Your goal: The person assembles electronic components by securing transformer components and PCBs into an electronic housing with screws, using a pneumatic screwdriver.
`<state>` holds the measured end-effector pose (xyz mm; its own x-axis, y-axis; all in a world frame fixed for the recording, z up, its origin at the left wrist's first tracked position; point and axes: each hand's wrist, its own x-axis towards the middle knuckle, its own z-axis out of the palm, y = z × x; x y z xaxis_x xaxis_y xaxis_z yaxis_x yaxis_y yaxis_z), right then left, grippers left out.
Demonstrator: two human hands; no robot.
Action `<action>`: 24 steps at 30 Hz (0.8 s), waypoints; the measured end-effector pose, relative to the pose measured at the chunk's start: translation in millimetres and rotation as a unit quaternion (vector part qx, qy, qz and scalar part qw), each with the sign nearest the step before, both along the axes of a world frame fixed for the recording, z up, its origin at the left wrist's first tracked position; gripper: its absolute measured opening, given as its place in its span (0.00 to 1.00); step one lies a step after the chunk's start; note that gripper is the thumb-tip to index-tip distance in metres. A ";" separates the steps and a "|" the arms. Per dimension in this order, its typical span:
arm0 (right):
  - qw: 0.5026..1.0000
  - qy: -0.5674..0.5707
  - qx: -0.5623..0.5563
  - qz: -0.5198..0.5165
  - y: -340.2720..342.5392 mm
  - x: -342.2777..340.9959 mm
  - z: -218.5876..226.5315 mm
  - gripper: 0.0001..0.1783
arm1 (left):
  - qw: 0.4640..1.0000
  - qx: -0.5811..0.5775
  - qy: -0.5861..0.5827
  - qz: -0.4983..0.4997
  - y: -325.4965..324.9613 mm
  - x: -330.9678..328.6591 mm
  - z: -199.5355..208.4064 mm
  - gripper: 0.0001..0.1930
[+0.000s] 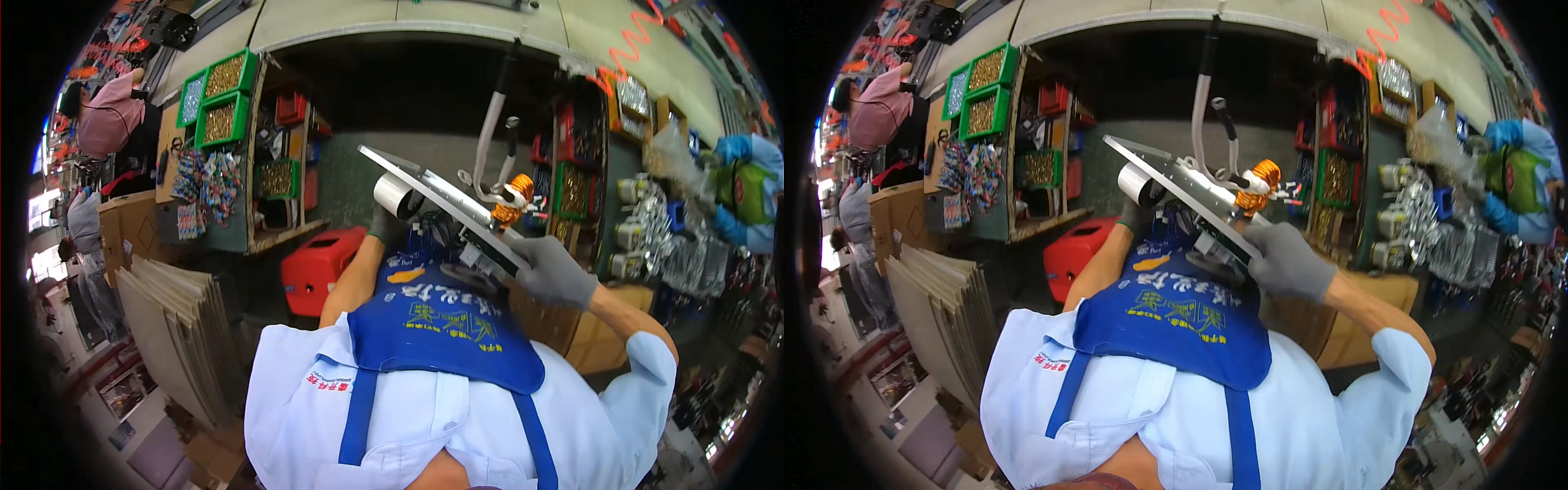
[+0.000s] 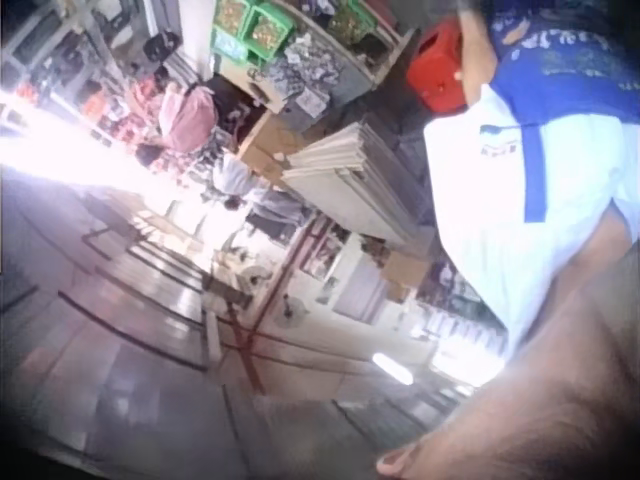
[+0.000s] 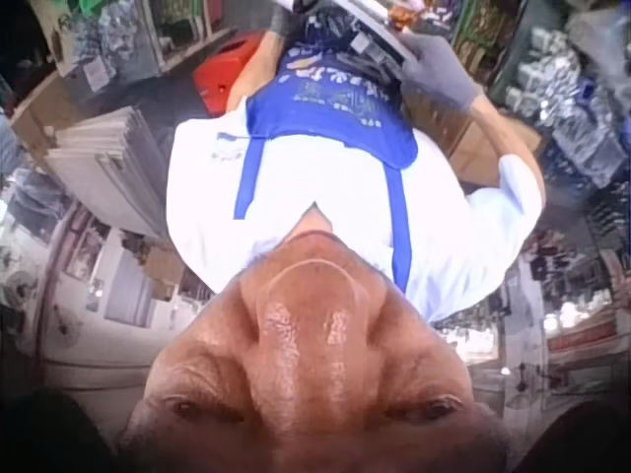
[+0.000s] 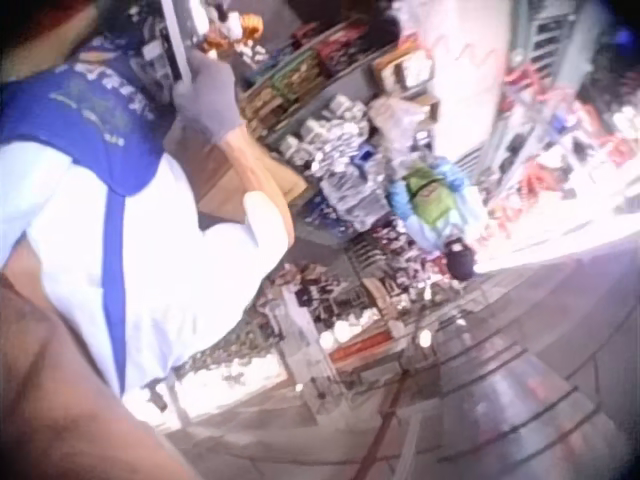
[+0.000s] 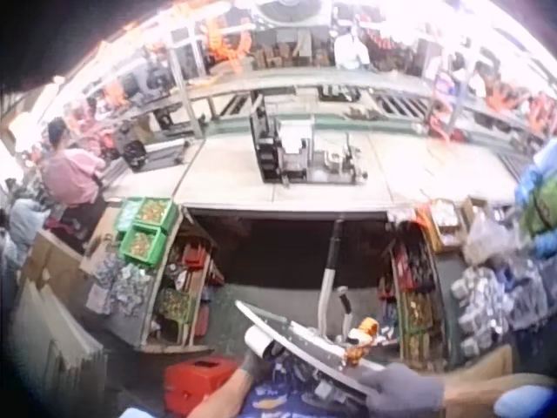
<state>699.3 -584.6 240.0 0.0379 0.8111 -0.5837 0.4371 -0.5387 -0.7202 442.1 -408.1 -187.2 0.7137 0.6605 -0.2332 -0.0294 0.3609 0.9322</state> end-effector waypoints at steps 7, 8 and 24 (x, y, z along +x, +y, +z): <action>0.993 -0.060 -0.093 -0.035 109.4 73.7 84.3 0.14 | 0.999 -0.030 -0.035 -0.007 137.6 163.8 51.6 0.21; 0.987 -0.033 -0.134 -0.080 123.5 87.8 88.6 0.15 | 0.998 -0.050 -0.049 -0.009 162.6 184.1 66.2 0.21; 0.979 -0.165 0.047 -0.110 320.8 424.0 81.6 0.21 | 0.943 -0.314 -0.109 -0.003 377.3 370.6 243.6 0.17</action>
